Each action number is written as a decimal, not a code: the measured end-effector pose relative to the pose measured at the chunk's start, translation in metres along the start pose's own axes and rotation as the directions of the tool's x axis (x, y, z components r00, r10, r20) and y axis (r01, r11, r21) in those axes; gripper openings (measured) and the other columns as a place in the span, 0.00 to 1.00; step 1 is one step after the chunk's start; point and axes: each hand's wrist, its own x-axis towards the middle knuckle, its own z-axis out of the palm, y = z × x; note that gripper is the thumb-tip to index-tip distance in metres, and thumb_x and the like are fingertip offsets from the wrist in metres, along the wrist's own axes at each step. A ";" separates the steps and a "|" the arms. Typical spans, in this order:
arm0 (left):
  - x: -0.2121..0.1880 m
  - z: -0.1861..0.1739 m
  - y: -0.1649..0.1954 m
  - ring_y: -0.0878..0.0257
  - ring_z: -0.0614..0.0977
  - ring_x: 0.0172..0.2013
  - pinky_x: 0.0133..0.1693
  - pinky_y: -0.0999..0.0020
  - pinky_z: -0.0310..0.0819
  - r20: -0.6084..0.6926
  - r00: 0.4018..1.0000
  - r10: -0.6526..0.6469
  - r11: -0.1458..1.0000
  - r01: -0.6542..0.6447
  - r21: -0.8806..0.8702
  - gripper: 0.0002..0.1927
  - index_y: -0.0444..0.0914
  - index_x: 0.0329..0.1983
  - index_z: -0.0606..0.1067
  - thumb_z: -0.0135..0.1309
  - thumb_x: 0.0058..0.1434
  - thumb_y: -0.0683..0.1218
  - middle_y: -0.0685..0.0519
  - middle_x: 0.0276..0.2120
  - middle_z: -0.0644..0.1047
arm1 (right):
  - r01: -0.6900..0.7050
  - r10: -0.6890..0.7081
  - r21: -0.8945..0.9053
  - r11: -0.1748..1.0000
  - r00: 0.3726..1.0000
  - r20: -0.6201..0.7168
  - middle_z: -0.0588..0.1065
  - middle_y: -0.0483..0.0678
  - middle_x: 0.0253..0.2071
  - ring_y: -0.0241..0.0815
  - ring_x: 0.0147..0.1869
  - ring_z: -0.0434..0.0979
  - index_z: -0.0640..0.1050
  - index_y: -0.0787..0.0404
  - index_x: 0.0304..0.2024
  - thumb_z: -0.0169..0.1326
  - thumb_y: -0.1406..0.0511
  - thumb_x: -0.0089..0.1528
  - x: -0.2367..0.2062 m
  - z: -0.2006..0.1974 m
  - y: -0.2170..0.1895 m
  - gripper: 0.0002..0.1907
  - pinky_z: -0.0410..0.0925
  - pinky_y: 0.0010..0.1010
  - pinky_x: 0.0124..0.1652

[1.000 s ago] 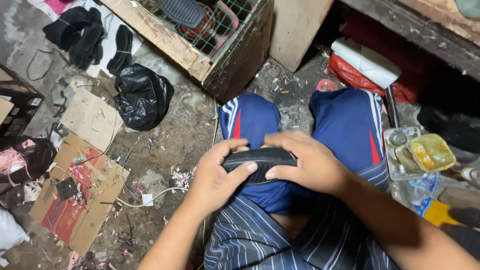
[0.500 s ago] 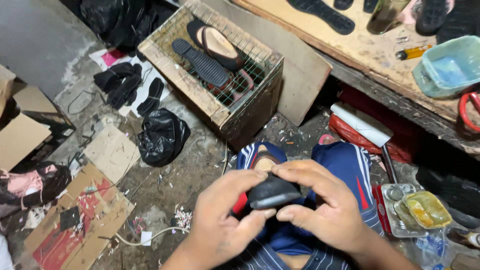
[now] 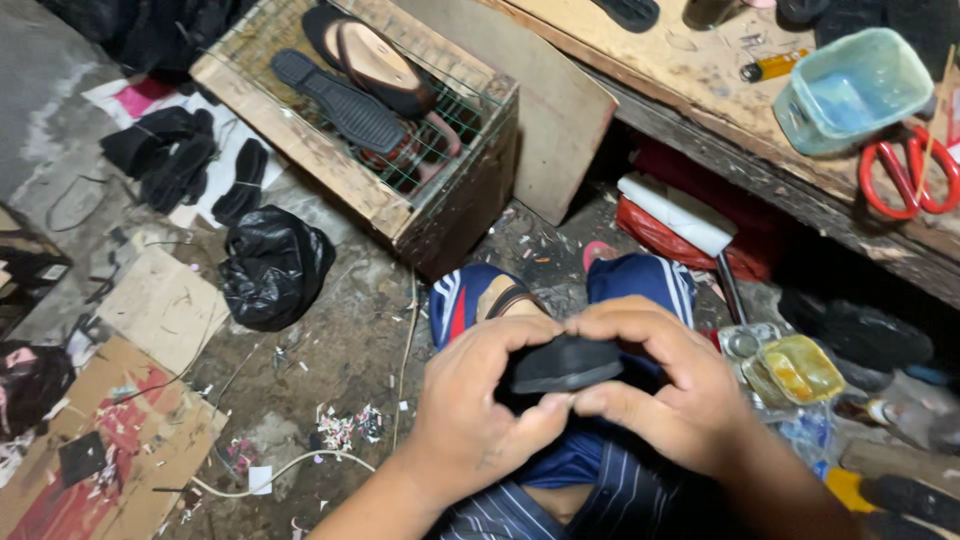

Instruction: The person sits on the floor of a shoe workshop and attaches rubber soles to shoe uppers. They pick up a sole, align it with the upper resting on their lap, press the pieces together, and repeatedly hammer around the sole edge with a hand tool to secure it, handling shoes one at a time.

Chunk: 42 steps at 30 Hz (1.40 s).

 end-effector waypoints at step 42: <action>-0.043 0.033 -0.125 0.50 0.77 0.61 0.63 0.60 0.69 0.000 0.936 -0.351 0.917 0.344 -0.203 0.33 0.34 0.60 0.73 0.70 0.51 0.44 0.41 0.60 0.73 | 0.024 0.064 -0.606 0.795 0.990 0.124 0.76 0.45 0.55 0.51 0.63 0.72 0.81 0.54 0.47 0.67 0.52 0.49 0.036 0.031 0.072 0.26 0.46 0.64 0.67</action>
